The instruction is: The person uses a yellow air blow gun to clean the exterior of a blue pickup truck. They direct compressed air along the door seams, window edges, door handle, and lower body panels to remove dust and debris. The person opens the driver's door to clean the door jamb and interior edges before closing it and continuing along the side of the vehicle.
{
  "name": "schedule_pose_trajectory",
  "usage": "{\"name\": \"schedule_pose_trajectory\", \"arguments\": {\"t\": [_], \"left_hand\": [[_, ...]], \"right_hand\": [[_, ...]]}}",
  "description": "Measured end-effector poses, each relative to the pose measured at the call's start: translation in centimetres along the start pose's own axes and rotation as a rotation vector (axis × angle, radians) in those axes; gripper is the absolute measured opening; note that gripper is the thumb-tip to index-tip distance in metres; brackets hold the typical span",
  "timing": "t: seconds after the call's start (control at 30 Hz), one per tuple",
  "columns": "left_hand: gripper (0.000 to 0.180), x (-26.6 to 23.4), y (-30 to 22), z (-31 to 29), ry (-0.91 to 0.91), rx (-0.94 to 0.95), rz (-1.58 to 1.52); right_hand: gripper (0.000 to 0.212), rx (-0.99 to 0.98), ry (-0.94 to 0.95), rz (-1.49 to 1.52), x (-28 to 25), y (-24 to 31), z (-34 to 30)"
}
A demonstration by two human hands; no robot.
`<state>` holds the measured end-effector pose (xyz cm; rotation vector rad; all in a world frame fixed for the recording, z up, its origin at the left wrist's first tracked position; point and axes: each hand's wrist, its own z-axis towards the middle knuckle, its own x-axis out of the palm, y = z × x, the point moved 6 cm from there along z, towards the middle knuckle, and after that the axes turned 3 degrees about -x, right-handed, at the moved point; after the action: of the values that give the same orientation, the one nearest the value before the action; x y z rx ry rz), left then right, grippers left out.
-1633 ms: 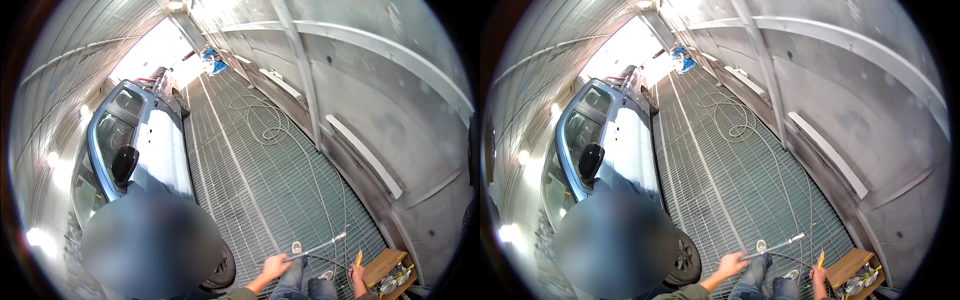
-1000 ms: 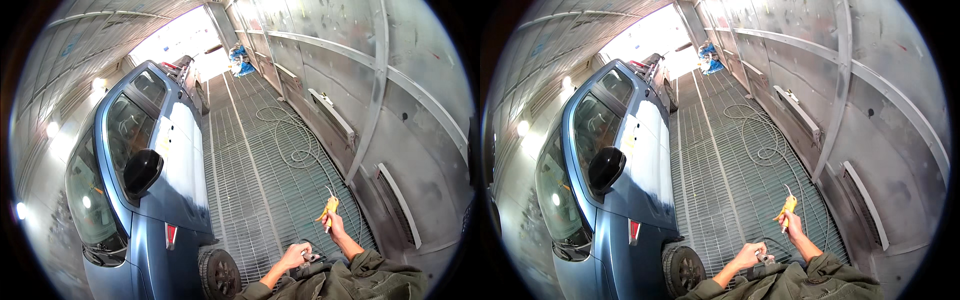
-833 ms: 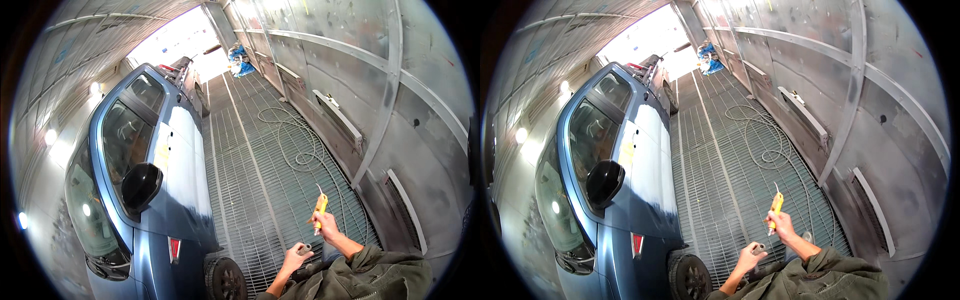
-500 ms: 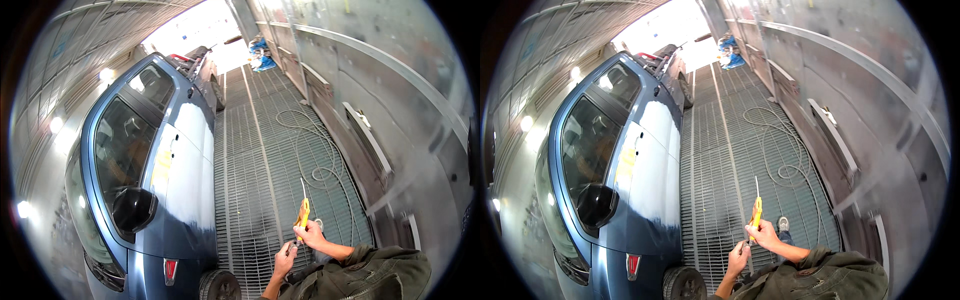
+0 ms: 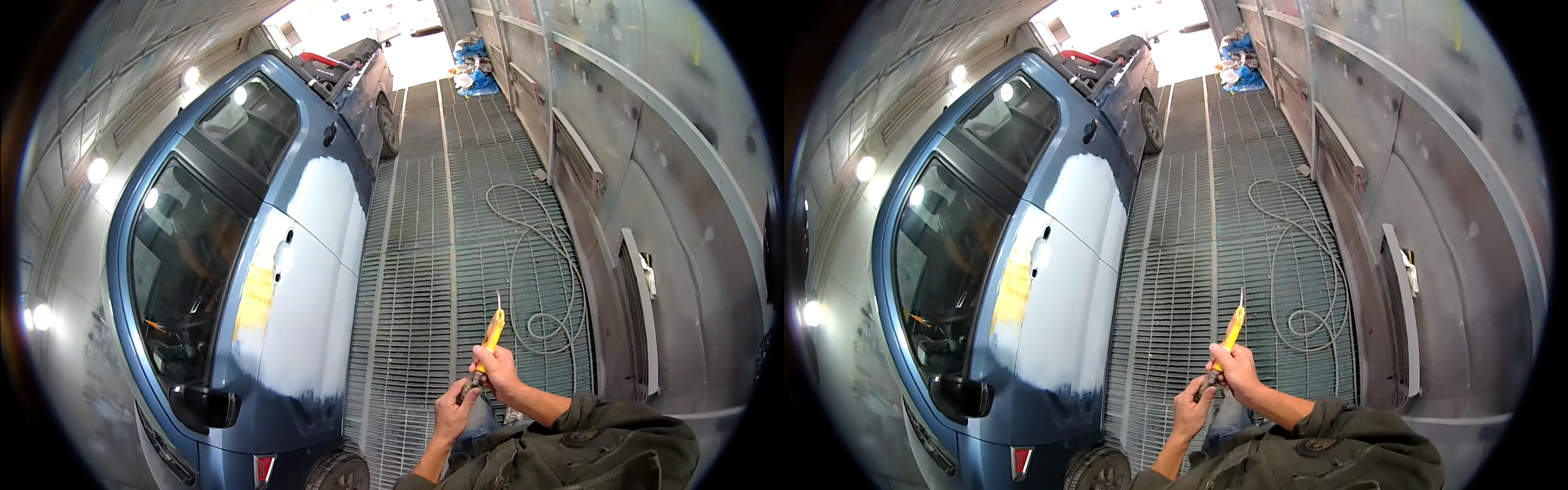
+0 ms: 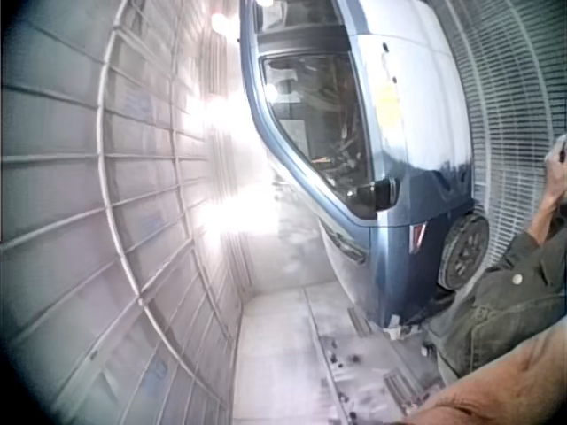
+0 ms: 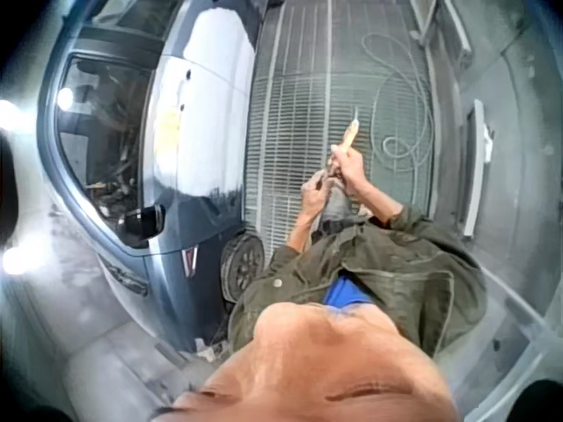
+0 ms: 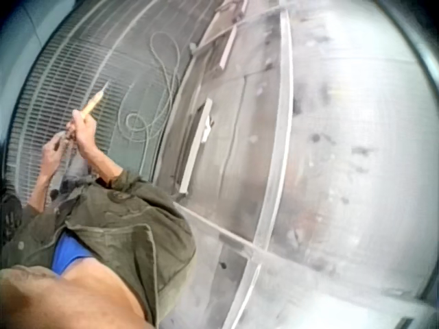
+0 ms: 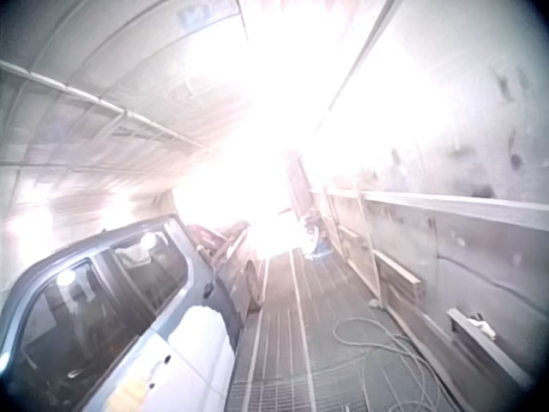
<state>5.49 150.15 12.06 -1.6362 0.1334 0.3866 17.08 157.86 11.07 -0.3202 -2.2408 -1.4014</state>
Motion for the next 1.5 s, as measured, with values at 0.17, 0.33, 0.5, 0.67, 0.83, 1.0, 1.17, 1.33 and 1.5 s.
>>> {"name": "schedule_pose_trajectory", "arguments": {"t": [0.17, 0.33, 0.5, 0.67, 0.83, 1.0, 1.17, 1.33, 1.5], "left_hand": [[0.038, 1.0, 0.7, 9.3, -0.037, 0.044, -0.162], [0.036, -0.3, -3.0, 20.7, -0.080, 0.094, -0.019], [0.037, -2.9, -3.8, 30.3, -0.076, 0.101, -0.150], [0.038, -5.4, -4.7, 38.7, -0.130, 0.057, -0.129], [0.037, -6.9, -3.0, 45.0, -0.033, -0.032, -0.094], [0.036, -4.8, -5.8, 51.5, 0.217, -0.030, 0.009], [0.037, -1.9, -12.0, 56.7, 0.396, -0.088, -0.051], [0.032, -1.4, -15.7, 61.2, 0.386, -0.256, 0.021], [0.024, -2.7, -19.9, 67.5, 0.254, -0.211, 0.076]], "right_hand": [[0.022, -0.007, -0.060, 0.042, -0.1, 3.2, 9.0], [0.019, -0.446, -0.067, -0.251, 1.9, 8.5, 18.6], [0.015, -0.243, 0.186, -0.188, 5.2, 12.8, 26.7], [0.021, -0.343, 0.233, -0.746, 4.7, 20.7, 31.2], [0.049, -1.307, 0.333, -1.603, 10.9, 32.7, 36.5], [0.038, -0.855, 1.267, -1.537, 7.9, 35.6, 47.2], [0.039, -0.454, 1.536, -1.213, 5.2, 38.5, 53.2], [0.044, -0.571, 1.518, -1.286, 6.1, 43.1, 56.8], [0.040, -0.723, 1.497, -1.263, 8.0, 47.1, 60.8]]}}
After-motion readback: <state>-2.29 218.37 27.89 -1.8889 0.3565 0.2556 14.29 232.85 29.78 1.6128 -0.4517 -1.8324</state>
